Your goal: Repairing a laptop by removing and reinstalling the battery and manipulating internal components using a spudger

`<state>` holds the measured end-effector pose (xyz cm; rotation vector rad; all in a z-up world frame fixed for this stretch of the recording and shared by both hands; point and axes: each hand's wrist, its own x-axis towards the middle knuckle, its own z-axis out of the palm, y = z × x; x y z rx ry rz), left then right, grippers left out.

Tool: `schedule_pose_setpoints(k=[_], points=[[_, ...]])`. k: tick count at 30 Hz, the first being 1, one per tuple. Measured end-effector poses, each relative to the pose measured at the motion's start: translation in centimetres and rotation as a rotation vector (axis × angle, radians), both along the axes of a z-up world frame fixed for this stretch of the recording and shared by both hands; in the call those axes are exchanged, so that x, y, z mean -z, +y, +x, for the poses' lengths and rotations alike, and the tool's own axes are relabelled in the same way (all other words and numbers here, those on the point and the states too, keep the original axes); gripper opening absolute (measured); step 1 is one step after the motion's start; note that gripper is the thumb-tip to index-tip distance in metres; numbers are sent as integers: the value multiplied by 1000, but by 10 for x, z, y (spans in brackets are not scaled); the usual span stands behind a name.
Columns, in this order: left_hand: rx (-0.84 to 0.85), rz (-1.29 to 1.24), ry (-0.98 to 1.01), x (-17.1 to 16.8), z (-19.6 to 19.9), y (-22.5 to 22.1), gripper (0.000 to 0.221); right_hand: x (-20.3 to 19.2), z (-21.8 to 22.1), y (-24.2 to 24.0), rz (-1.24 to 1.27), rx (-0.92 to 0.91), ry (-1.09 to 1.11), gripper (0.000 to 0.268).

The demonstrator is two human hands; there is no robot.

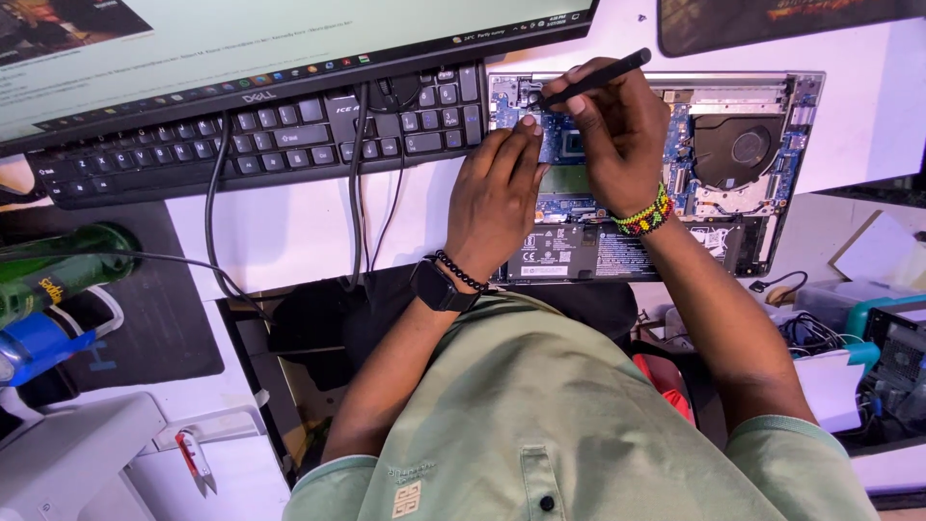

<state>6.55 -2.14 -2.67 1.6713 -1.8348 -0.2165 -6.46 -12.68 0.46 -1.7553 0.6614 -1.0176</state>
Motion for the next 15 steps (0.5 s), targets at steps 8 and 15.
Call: schedule_pose_setpoints(k=[8, 15], points=[[-13, 9, -6, 6, -1, 1, 36, -5, 2, 2, 1, -9, 12, 14], [-15, 7, -5, 5, -1, 1, 35, -3, 1, 2, -24, 17, 50, 12]])
